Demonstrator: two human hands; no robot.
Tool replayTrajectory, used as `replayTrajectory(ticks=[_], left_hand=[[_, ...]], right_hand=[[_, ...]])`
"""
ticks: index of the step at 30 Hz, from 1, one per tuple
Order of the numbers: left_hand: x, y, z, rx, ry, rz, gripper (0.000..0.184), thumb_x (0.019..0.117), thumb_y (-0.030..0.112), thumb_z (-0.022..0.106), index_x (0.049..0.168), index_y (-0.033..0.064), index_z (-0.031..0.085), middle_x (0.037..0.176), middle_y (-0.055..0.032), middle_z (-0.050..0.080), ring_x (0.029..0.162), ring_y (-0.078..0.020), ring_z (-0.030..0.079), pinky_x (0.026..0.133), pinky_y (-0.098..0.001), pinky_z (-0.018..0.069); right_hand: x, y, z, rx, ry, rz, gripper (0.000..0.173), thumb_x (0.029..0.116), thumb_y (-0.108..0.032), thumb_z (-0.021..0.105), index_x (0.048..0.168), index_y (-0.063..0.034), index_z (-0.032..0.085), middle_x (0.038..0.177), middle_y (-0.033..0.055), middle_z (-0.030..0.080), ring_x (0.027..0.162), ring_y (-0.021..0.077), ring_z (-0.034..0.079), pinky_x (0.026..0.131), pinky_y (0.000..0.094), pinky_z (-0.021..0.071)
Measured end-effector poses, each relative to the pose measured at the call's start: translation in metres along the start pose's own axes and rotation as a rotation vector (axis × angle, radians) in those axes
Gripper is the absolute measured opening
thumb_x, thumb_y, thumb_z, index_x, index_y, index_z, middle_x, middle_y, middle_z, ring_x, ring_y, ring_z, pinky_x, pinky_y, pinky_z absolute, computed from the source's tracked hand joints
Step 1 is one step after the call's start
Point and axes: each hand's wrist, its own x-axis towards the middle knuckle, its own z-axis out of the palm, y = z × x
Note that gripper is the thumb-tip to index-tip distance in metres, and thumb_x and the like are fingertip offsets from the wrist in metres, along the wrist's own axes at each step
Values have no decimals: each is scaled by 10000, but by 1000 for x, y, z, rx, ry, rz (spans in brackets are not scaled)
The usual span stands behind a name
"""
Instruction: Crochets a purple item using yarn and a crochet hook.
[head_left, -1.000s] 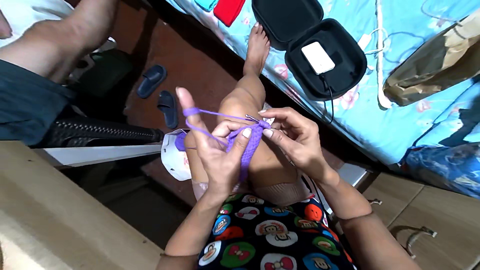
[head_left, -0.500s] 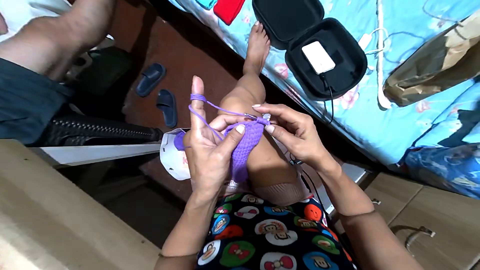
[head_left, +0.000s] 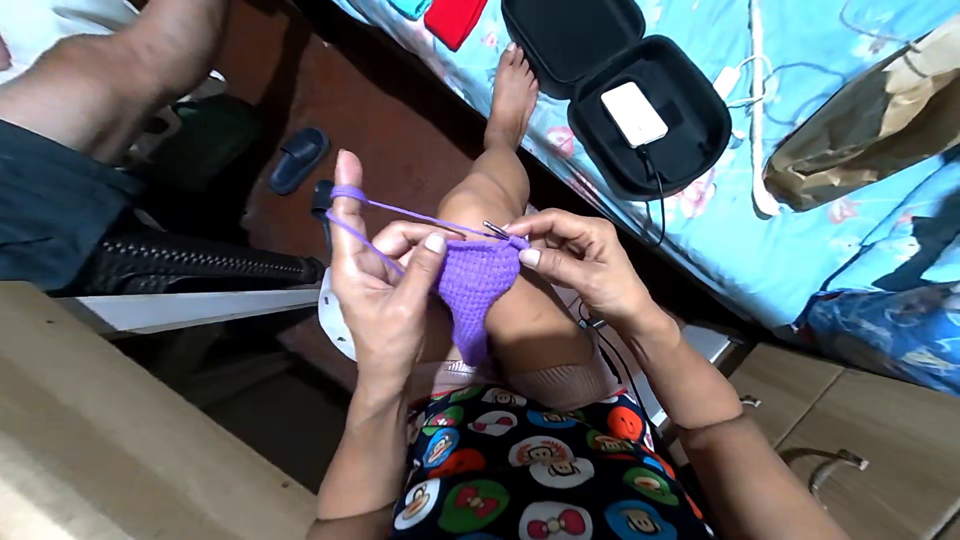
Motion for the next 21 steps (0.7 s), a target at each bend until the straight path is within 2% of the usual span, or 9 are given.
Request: replayTrajectory(ticks=[2, 5, 7, 10, 12, 13, 15, 18, 21], left_hand=[[1, 3, -4, -36, -10, -24, 811, 946, -58, 568, 1596, 99, 108, 1039, 34, 734, 829, -88, 730, 763, -208, 609], [2, 6, -4, -100, -92, -64, 977, 909, -30, 634, 1605, 142, -30, 1100, 16, 721, 845, -104, 734, 747, -207, 613], [3, 7, -1, -101, -116, -81, 1100, 847, -82, 667, 1606, 164, -90, 1109, 2, 711, 862, -118, 737, 738, -216, 620], [3, 7, 5, -105, -113, -108, 1137, 818, -137, 661, 1613, 189, -84, 1097, -10, 719, 896, -129, 742, 782, -239, 624], [2, 5, 9, -111, -87, -131, 1110, 829, -154, 638, 1620, 193, -58, 1044, -12, 739, 858, -121, 746, 755, -228, 624], [2, 4, 10, -115, -81, -140, 1099, 834, -163, 627, 1622, 196, -49, 1043, -17, 737, 858, -126, 747, 761, -232, 624], [1, 3, 10, -107, -62, -153, 1080, 847, -169, 621, 1625, 191, -36, 1043, -18, 734, 854, -123, 744, 759, -231, 623], [1, 2, 11, -85, -40, -147, 1046, 861, -159, 609, 1625, 167, -27, 1030, -12, 741, 837, -114, 742, 757, -227, 620], [1, 1, 11, -89, -29, -150, 1022, 870, -156, 602, 1627, 168, -4, 1014, -15, 741, 820, -113, 740, 744, -224, 619]], right_hand=[[0, 1, 1, 54, 0, 33, 230, 958, 52, 554, 1154, 59, 673, 875, 24, 685, 634, -21, 536, 540, 124, 431], [1, 1, 4, 82, 16, 53, 219, 962, 49, 556, 1148, 54, 671, 864, 24, 685, 622, -23, 534, 527, 120, 422], [1, 2, 6, 61, 21, 43, 226, 961, 54, 556, 1154, 60, 672, 863, 22, 682, 611, -26, 520, 518, 119, 406], [1, 2, 8, 19, 16, 26, 251, 960, 62, 555, 1181, 77, 675, 968, 46, 708, 689, -22, 567, 592, 125, 464], [0, 1, 8, -15, 14, 26, 316, 964, 66, 556, 1264, 83, 652, 1084, 77, 713, 741, -12, 584, 656, 138, 499], [-1, 0, 8, -59, 27, 19, 354, 963, 63, 563, 1310, 72, 635, 1064, 75, 706, 706, -13, 555, 629, 136, 483], [-4, 0, 10, -279, 78, -29, 403, 967, 29, 595, 1369, 19, 627, 871, 50, 643, 600, 33, 486, 525, 169, 430], [-6, 6, 7, -711, 113, -266, 370, 969, -18, 580, 1328, 5, 667, 1043, 94, 745, 834, 127, 689, 698, 296, 575], [-3, 11, 7, -904, 150, -436, 351, 930, -12, 587, 1254, 5, 719, 847, 103, 700, 704, 184, 640, 588, 316, 509]])
